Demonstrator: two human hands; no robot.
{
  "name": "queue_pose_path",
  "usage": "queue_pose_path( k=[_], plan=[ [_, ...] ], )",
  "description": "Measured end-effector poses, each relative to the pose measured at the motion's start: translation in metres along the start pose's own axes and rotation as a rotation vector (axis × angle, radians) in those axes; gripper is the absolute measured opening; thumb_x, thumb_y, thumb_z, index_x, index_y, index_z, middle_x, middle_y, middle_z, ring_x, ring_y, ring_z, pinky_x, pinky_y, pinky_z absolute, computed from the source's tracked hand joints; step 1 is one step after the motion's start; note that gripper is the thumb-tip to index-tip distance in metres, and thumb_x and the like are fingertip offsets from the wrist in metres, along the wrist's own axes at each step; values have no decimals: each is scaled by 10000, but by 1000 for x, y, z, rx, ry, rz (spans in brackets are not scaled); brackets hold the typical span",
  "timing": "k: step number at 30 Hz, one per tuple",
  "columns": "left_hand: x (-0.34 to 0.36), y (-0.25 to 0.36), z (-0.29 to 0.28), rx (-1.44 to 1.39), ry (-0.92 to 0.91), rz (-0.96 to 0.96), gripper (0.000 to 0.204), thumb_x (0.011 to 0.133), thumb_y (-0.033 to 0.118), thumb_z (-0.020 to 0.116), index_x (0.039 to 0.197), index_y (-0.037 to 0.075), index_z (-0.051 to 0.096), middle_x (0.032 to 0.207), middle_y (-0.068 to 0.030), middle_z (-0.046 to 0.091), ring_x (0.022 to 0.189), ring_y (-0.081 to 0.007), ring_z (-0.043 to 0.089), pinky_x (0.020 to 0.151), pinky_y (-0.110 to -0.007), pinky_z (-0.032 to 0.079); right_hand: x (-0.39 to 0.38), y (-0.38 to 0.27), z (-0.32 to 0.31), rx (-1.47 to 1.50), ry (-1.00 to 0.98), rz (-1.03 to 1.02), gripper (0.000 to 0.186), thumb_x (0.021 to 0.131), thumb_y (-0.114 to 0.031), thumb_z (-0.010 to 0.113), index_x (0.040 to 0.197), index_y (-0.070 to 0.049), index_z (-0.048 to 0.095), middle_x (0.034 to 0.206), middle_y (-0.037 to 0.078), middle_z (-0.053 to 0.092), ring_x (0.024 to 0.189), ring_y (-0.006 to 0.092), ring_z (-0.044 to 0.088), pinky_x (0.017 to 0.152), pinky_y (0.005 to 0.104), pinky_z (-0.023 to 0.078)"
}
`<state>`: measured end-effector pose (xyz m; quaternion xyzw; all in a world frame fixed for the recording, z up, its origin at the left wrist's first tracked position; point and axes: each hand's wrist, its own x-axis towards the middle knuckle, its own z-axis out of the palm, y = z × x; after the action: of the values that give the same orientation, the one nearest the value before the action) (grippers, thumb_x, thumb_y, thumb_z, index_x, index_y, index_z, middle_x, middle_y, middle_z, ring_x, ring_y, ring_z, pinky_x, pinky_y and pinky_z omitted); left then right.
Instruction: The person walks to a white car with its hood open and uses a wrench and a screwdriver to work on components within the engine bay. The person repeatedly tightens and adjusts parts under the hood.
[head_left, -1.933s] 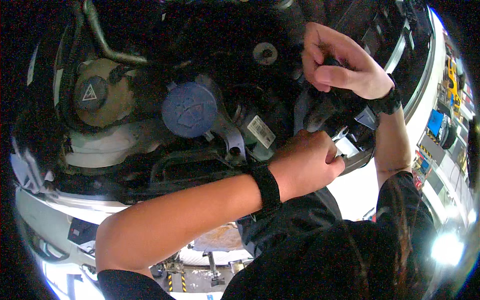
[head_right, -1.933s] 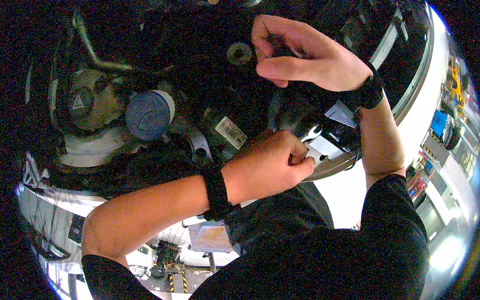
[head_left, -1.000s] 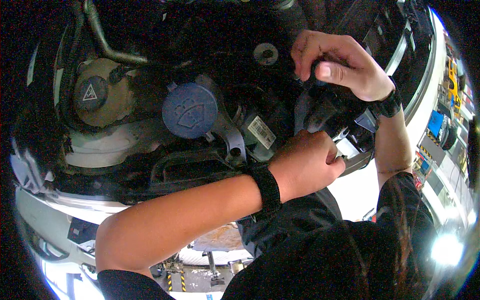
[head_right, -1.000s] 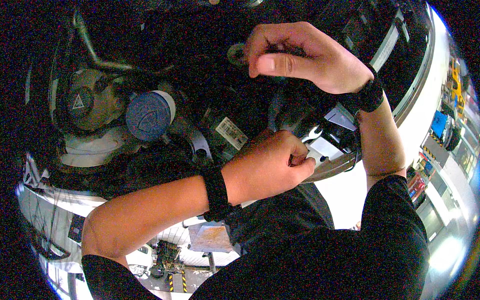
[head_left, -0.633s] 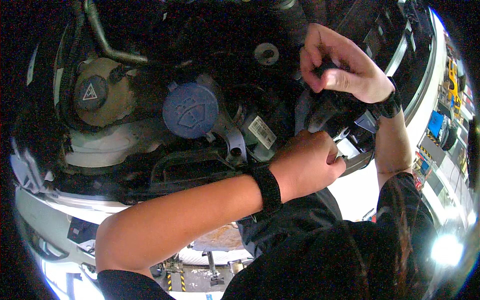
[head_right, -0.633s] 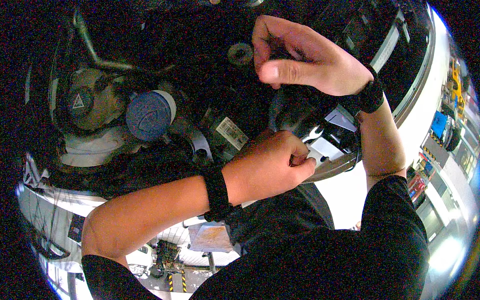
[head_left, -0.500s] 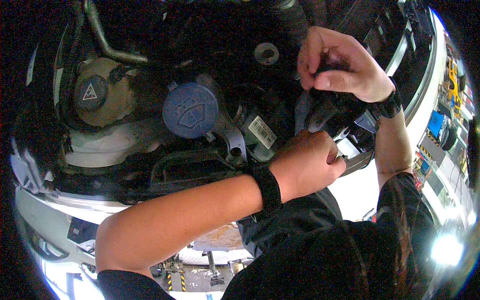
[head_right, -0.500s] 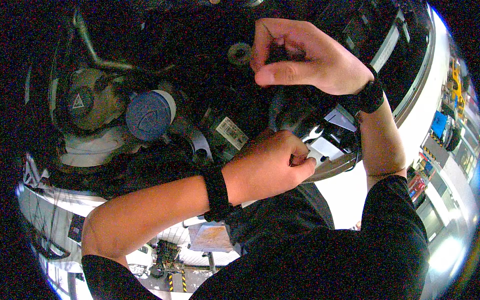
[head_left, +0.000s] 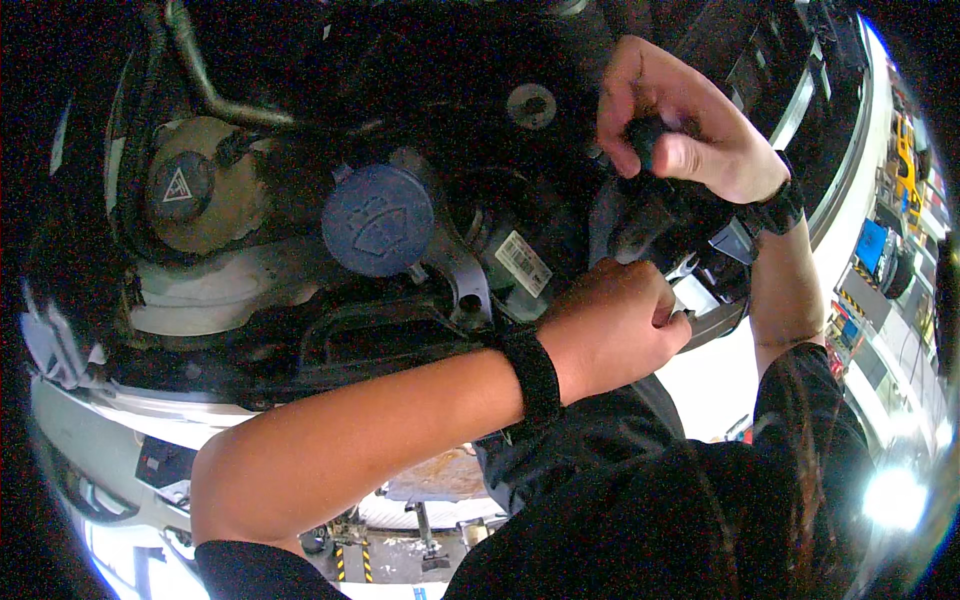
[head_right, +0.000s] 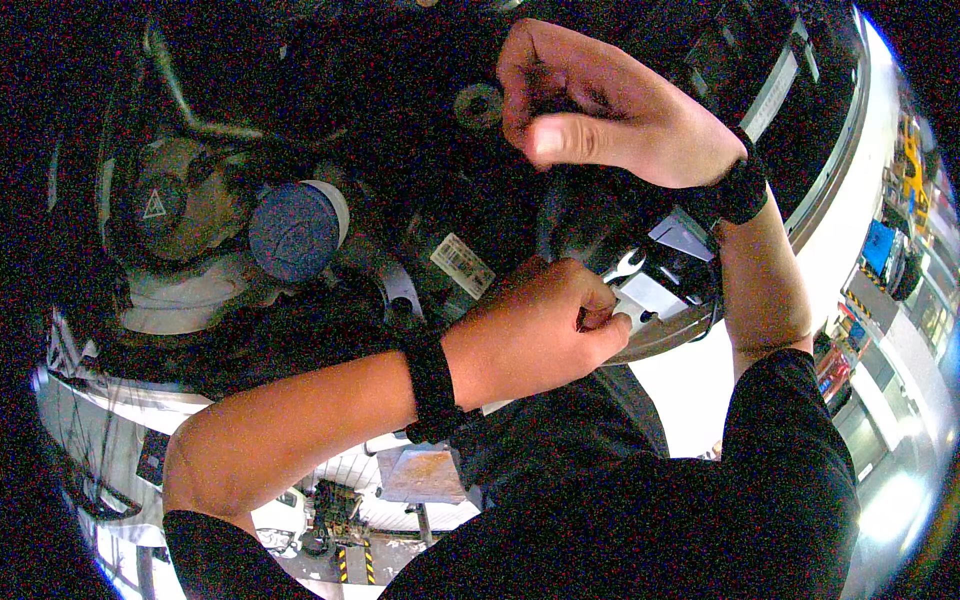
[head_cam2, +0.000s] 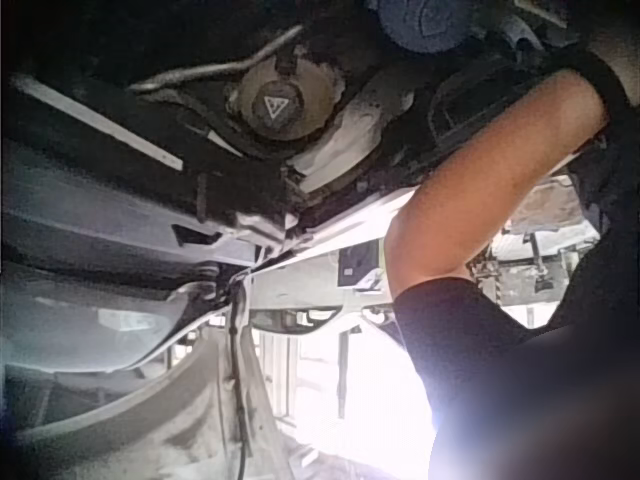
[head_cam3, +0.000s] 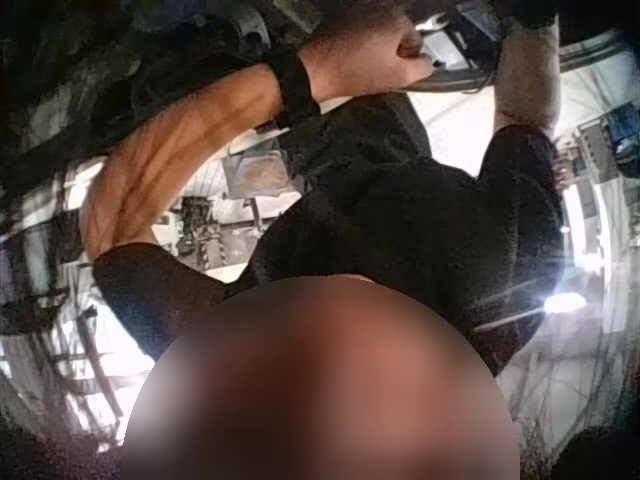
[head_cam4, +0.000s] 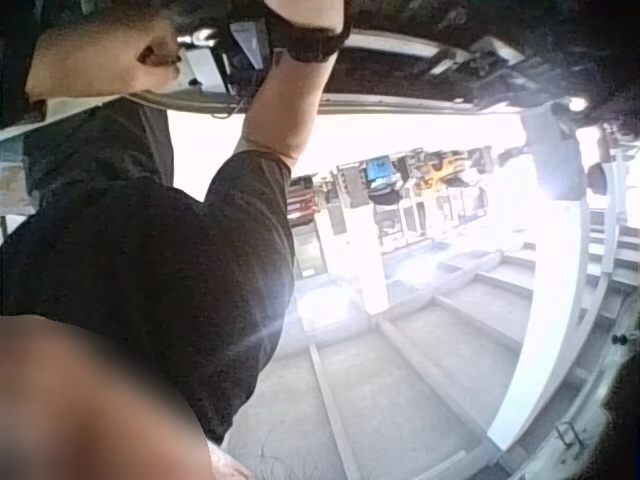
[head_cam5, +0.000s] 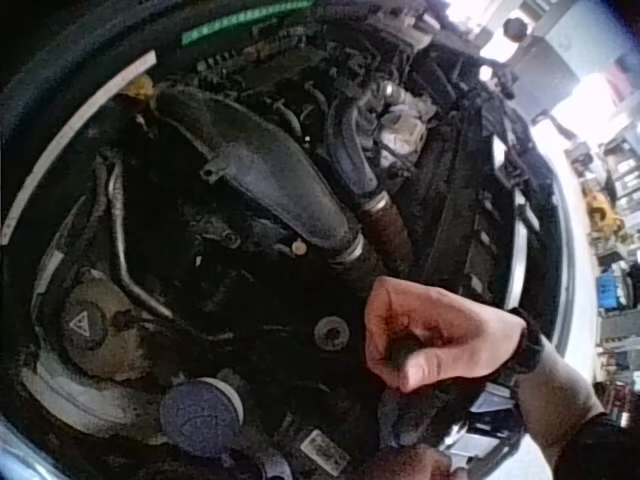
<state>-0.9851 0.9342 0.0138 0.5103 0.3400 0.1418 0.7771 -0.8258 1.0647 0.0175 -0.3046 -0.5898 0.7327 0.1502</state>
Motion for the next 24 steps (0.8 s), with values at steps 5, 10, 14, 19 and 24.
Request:
queue_pose_path(
  k=[5,10,14,19,24],
  plan=[
    [0,1,-1,-11,-31,-14,358,911,245,638,677,-25,640,643,-233,620,572,-400,618,586,-499,448,-2,-1,-3,-134,19,120,289,916,-232,814,989,-38,612,948,16,643,950,115,615,833,277,487],
    [-1,2,-2,-23,-18,2,363,913,248,638,677,-28,635,647,-230,623,577,-401,620,590,-493,455,2,4,-4,-165,-11,0,269,1025,-278,668,1052,-10,672,985,36,680,956,124,625,856,273,491],
    [0,3,-3,-11,-28,-19,339,895,242,638,682,-21,654,675,-234,639,621,-414,642,620,-493,486,1,-3,-1,-100,-46,86,377,1076,-351,569,1087,10,676,976,40,665,923,129,610,843,280,486],
    [0,2,-1,-11,-10,11,357,910,248,643,680,-25,636,648,-227,623,587,-402,623,588,-491,456,0,-6,3,77,-19,84,354,1047,-353,626,1074,0,632,952,27,624,873,124,584,809,278,481],
    [0,-1,1,-6,-7,4,352,907,250,646,688,-25,642,656,-231,627,593,-404,628,591,-490,461,-3,5,-2,-86,16,48,287,982,-252,736,1070,-11,607,972,35,629,913,118,588,819,261,475]
  ],
)
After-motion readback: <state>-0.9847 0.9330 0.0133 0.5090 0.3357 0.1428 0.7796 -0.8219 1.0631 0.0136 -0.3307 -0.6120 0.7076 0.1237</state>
